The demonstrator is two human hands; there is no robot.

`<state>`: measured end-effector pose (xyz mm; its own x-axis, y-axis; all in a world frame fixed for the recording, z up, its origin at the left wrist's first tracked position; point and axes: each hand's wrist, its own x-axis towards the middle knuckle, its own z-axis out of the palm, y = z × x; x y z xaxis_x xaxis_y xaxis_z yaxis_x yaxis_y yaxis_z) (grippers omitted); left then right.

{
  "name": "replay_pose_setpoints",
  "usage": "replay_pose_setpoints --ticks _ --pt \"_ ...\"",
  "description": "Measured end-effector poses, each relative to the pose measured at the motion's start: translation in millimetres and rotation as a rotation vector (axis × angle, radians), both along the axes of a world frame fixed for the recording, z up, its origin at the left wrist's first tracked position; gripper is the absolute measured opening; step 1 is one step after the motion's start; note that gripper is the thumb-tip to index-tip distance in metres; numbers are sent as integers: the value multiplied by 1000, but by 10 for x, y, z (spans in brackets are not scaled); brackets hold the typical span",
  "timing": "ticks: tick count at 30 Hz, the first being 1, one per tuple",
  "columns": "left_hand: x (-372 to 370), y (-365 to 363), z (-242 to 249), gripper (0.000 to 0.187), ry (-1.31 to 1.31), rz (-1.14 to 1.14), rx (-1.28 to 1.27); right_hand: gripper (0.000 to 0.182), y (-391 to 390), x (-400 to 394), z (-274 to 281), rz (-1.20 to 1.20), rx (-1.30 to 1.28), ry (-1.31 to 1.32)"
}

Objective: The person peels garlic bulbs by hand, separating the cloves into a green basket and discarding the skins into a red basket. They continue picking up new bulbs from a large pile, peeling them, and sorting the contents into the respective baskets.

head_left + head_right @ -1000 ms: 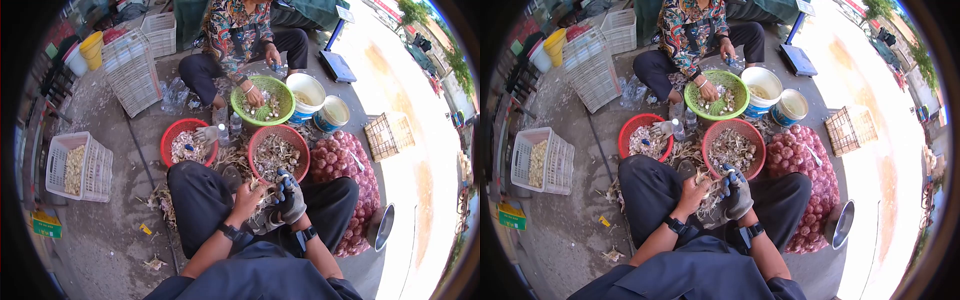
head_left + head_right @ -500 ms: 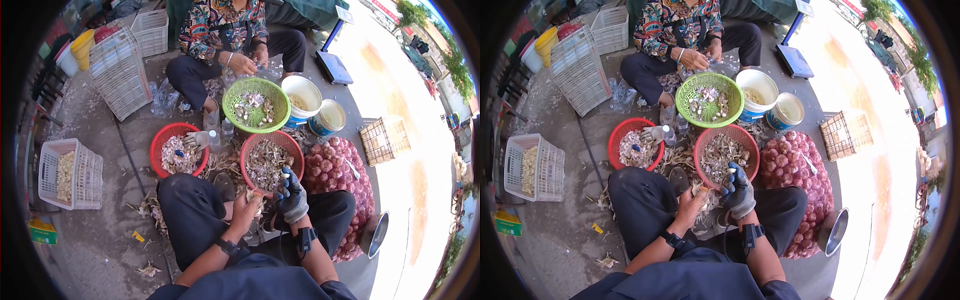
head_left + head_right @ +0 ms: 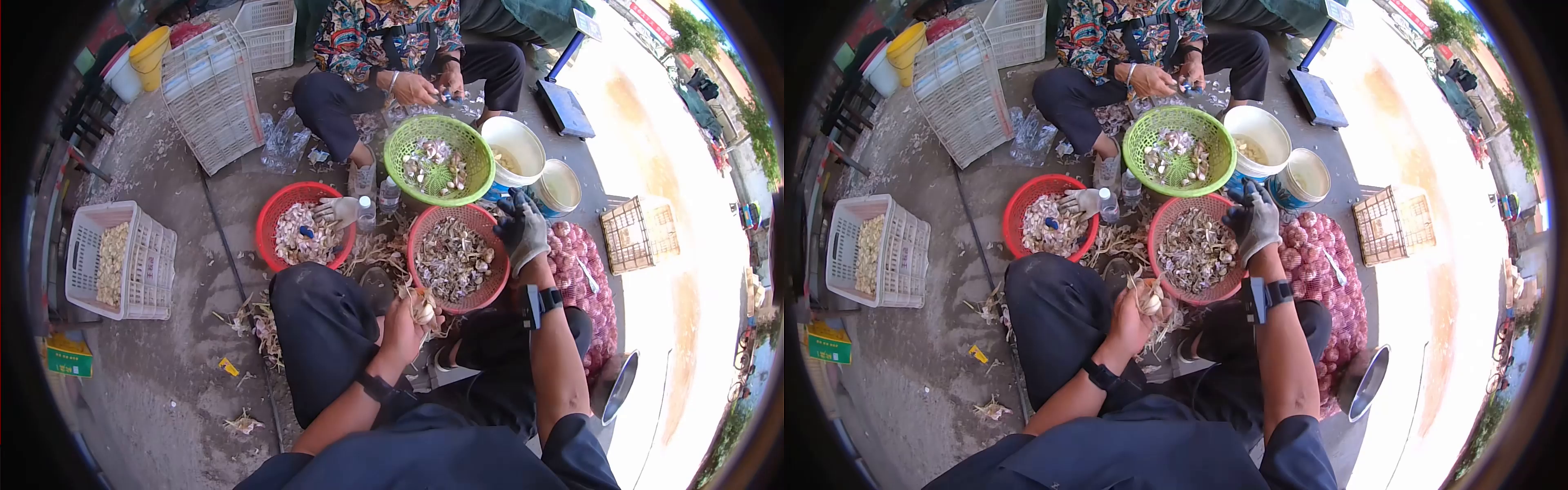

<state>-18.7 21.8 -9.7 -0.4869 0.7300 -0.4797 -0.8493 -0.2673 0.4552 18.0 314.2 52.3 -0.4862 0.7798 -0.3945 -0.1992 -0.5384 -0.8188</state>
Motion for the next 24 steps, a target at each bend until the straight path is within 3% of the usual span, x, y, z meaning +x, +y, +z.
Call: replay_pose_setpoints --ticks 2,5,8,10,15,24 --pt "-10 -41 -12 34 10 11 12 44 -669 213 43 207 119 -87" --pt "15 -86 42 34 69 -27 -43 42 -1495 547 142 461 228 -251" --pt "66 -100 140 32 221 -50 -221 43 -2009 754 -76 527 420 -346" --pt "124 -78 78 33 409 -8 -276 42 -2150 795 -54 565 624 -441" --pt "187 -165 17 35 517 -27 -265 35 -2245 885 -141 643 966 -553" --pt "136 -205 -252 36 801 13 -438 26 -2469 848 -195 589 1073 -635"
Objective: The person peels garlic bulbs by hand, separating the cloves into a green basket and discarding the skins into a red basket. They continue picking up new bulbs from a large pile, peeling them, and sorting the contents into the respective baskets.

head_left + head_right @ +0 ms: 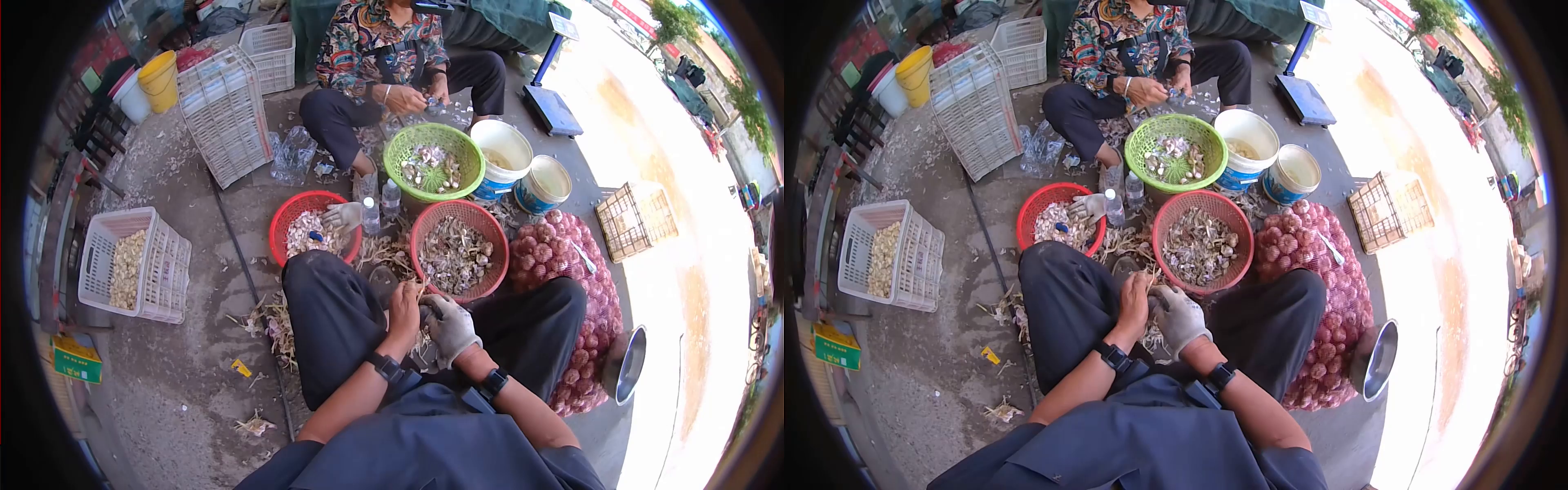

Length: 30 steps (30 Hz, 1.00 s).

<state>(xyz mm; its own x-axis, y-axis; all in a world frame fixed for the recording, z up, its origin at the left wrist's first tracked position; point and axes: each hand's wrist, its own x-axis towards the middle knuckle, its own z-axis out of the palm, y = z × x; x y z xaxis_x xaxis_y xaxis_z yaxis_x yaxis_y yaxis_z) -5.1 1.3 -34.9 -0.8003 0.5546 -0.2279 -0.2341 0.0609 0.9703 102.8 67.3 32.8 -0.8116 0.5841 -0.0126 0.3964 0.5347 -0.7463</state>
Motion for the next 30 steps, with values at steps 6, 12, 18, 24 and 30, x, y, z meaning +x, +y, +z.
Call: replay_pose_setpoints --ticks 6,12,18,24,30 --pt "58 30 112 37 -1 -22 -23 16 77 -93 -240 -221 -244 73" --pt "58 77 124 37 -267 21 146 30 174 -36 -41 -468 -1212 214" --pt "-16 63 146 37 -389 -28 111 39 211 18 -170 -350 -1180 289" --pt "4 92 123 37 -389 -23 120 34 250 7 -254 -196 -854 222" --pt "-50 54 243 44 -568 19 248 28 346 94 -168 -407 -1345 530"
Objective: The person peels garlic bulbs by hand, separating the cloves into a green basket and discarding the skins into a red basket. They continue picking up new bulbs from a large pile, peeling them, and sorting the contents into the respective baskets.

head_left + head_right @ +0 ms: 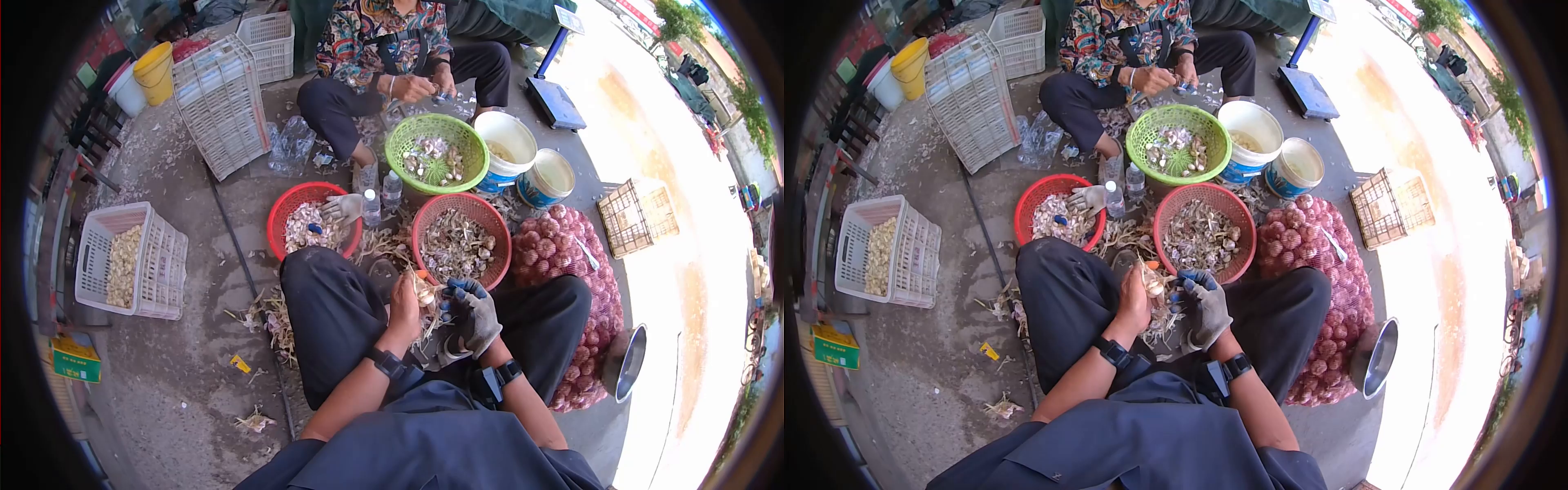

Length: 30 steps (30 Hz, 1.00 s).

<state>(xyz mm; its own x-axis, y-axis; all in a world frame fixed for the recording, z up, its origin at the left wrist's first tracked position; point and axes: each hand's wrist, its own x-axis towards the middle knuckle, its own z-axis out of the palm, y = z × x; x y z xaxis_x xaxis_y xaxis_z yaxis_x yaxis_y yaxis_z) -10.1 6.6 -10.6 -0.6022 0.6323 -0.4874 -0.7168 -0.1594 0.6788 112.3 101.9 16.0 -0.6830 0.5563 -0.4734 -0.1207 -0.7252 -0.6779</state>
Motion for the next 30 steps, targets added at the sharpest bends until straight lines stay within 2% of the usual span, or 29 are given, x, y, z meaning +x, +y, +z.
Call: replay_pose_setpoints --ticks 2,5,6,9,10,12,16,18,19,22,25,28,30 --pt "-13 -12 -34 44 -33 -35 14 26 -8 2 120 8 63 28" --pt "-15 -1 -87 42 -100 -59 58 25 -6 -58 268 242 426 -258" --pt "-5 5 -113 42 -126 -64 75 28 -37 -112 212 271 649 -276" --pt "13 57 -179 36 -163 -58 71 32 -90 -123 149 359 1055 -388" --pt "19 60 -193 37 -169 -78 62 39 -70 -125 77 418 1131 -430" --pt "23 55 -202 38 -179 -116 43 38 -61 -108 62 428 1037 -422" --pt "69 35 -215 33 112 -158 -123 34 -42 -108 127 497 905 -479" --pt "90 36 -257 31 311 -145 -192 31 -48 -116 -11 421 841 -359" --pt "91 38 -285 31 328 -133 -181 30 -60 -125 -74 385 809 -298" --pt "96 54 -277 29 394 -110 -174 28 -100 -117 -79 354 940 -322" --pt "103 51 -271 28 452 -120 -204 28 -114 -126 -109 340 933 -405" --pt "98 54 -302 28 488 -121 -210 29 -128 -129 -148 302 827 -372" --pt "105 57 -281 27 574 -92 -222 30 -73 -103 -215 287 591 -271"
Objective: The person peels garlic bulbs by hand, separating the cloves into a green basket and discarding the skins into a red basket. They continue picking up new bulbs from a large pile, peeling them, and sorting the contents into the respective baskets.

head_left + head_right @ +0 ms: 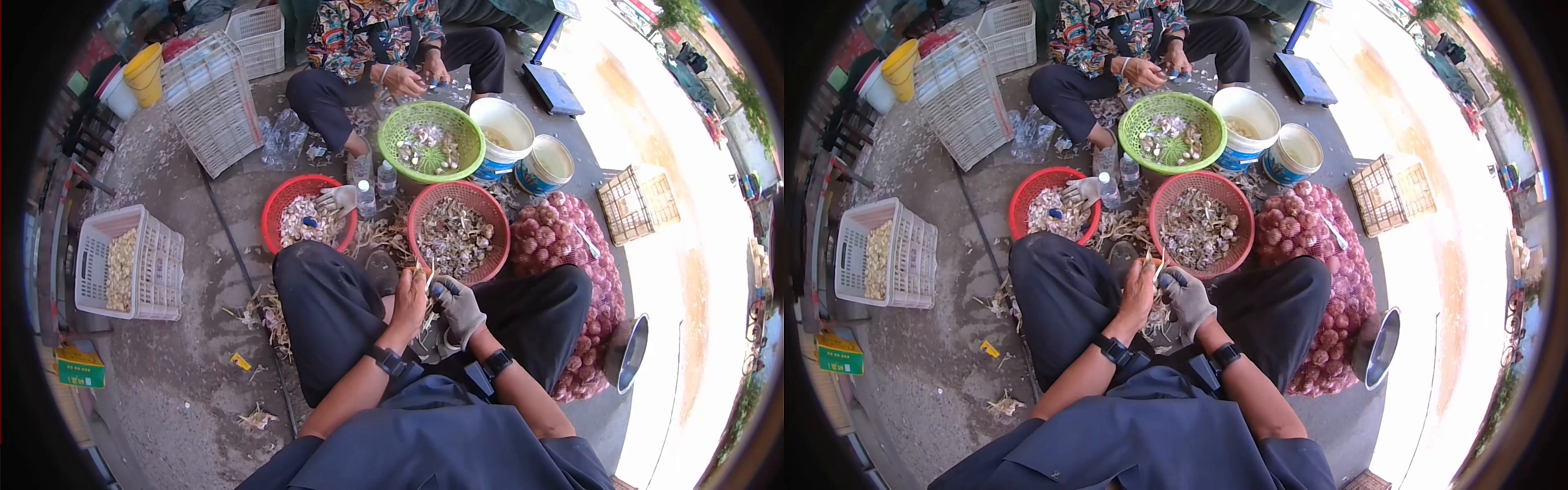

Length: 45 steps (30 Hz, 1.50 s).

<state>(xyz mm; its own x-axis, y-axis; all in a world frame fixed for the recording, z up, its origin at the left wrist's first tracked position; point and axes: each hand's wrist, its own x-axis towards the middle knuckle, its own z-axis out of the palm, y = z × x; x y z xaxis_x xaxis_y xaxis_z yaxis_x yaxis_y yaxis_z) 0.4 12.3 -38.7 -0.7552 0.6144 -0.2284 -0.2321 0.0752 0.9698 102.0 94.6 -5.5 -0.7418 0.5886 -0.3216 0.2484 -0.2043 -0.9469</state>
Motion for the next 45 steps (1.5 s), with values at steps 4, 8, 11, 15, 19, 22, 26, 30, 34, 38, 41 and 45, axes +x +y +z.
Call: replay_pose_setpoints --ticks 4,8,11,15,19,22,26,30,34,38,41,45 --pt "-48 -32 93 25 -468 -85 8 41 109 114 70 -21 -502 50" --pt "-70 -3 169 26 -546 -58 15 39 123 112 137 -7 -562 66" --pt "-123 -37 234 24 -569 -56 3 36 58 56 251 -14 -414 82" --pt "-124 -46 278 23 -612 -80 45 36 32 78 292 -90 -465 58" --pt "-120 -45 311 22 -609 -92 107 36 46 79 298 -115 -659 166" --pt "-151 -62 354 22 -579 -167 148 37 79 101 240 -121 -664 229" --pt "-147 -115 472 22 -551 -221 139 38 86 84 324 -149 -625 242" --pt "-157 -184 452 22 -454 -278 118 40 120 94 327 -71 -483 186" --pt "-146 -196 425 22 -309 -302 103 39 138 132 275 -88 -600 250" --pt "-94 -174 443 20 -202 -244 161 36 148 171 248 -112 -707 252" --pt "-95 -188 524 20 -217 -218 133 34 101 163 237 -139 -672 188" --pt "-113 -177 465 19 -142 -216 66 34 100 137 256 -92 -597 197"
